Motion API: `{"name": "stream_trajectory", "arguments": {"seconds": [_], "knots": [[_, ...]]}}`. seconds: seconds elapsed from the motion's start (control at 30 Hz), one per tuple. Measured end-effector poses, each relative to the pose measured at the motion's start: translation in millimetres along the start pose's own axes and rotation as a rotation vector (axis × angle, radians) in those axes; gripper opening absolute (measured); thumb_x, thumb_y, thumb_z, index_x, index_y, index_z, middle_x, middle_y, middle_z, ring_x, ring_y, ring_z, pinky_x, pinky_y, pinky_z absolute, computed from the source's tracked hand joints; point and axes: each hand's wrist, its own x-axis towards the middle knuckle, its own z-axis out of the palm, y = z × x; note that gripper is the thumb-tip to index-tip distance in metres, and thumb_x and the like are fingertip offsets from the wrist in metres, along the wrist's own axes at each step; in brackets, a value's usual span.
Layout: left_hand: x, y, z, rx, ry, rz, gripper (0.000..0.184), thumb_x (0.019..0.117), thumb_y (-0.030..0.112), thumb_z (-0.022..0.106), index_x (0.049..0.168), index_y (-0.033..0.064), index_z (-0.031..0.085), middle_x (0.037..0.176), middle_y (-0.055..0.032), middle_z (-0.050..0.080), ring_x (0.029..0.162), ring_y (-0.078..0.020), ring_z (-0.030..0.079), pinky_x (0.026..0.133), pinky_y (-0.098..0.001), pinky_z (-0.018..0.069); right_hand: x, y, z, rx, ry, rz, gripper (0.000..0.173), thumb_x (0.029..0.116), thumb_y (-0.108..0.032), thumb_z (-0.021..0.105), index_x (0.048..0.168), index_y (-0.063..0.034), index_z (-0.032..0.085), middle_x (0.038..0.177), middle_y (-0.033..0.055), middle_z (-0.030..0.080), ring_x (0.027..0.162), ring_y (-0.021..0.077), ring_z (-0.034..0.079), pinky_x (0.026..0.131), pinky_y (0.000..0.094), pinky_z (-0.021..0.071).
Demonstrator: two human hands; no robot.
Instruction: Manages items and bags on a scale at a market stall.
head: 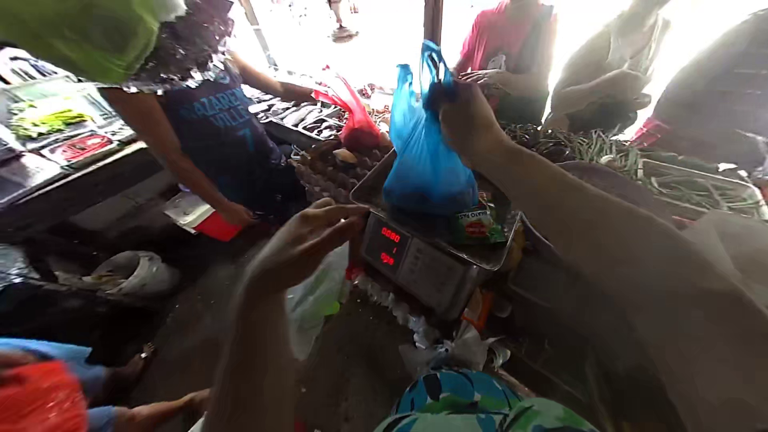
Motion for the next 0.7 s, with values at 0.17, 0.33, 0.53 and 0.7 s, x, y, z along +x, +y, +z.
{"name": "stream_trajectory", "arguments": {"seconds": [0.17,0.33,0.53,0.7], "knots": [[76.8,-8.9,65.3,0.09,0.123,-0.327,0.102,0.0767,0.067,0.079,0.152,0.007,0.045,0.14,-0.0248,0.055,0.127,-0.041,0.056,0.102,-0.0652,0.0464,-7.2,-4.6,15.3,0.003,-0.241,-0.027,0.03,0.1111,-0.022,0.042,0.104,-0.004,0.065,0.083,0.0028,0.058,0.07,0.0079,0.055,0.066,0.028,0.0496],[123.5,-8.6,76.2,-0.029,-0.014,-0.178,0.064,0.0838,0.041,0.084,0.132,0.005,0.063,0.127,-0.0151,0.067,0.123,-0.0273,0.062,0.108,-0.0547,0.0466,0.8,-4.1,-7.4,-0.227,-0.421,-0.294,0.022,0.1075,-0.017,0.052,0.122,-0.0054,0.063,0.093,0.0063,0.065,0.075,0.0095,0.061,0.072,0.0287,0.0535],[133.4,2.7,63.9,0.019,-0.105,-0.01,0.02,0.0962,0.004,0.062,0.113,0.0028,0.072,0.103,-0.0147,0.072,0.097,-0.0241,0.069,0.09,-0.0499,0.053,12.4,38.9,-27.5,-0.317,-0.623,-0.176,0.087,0.0775,-0.028,0.09,0.152,-0.0123,0.047,0.097,0.0137,0.069,0.08,0.0231,0.065,0.077,0.0457,0.0562],[120.5,5.9,51.9,-0.216,0.121,0.117,0.018,0.0996,0.007,0.058,0.109,-0.0015,0.071,0.096,-0.0076,0.071,0.086,-0.0081,0.066,0.082,-0.0315,0.0559,13.9,51.4,-15.9,-0.372,-0.426,-0.488,0.018,0.097,-0.02,0.068,0.101,-0.0032,0.072,0.087,0.0115,0.07,0.08,0.0225,0.068,0.077,0.0476,0.0555]]}}
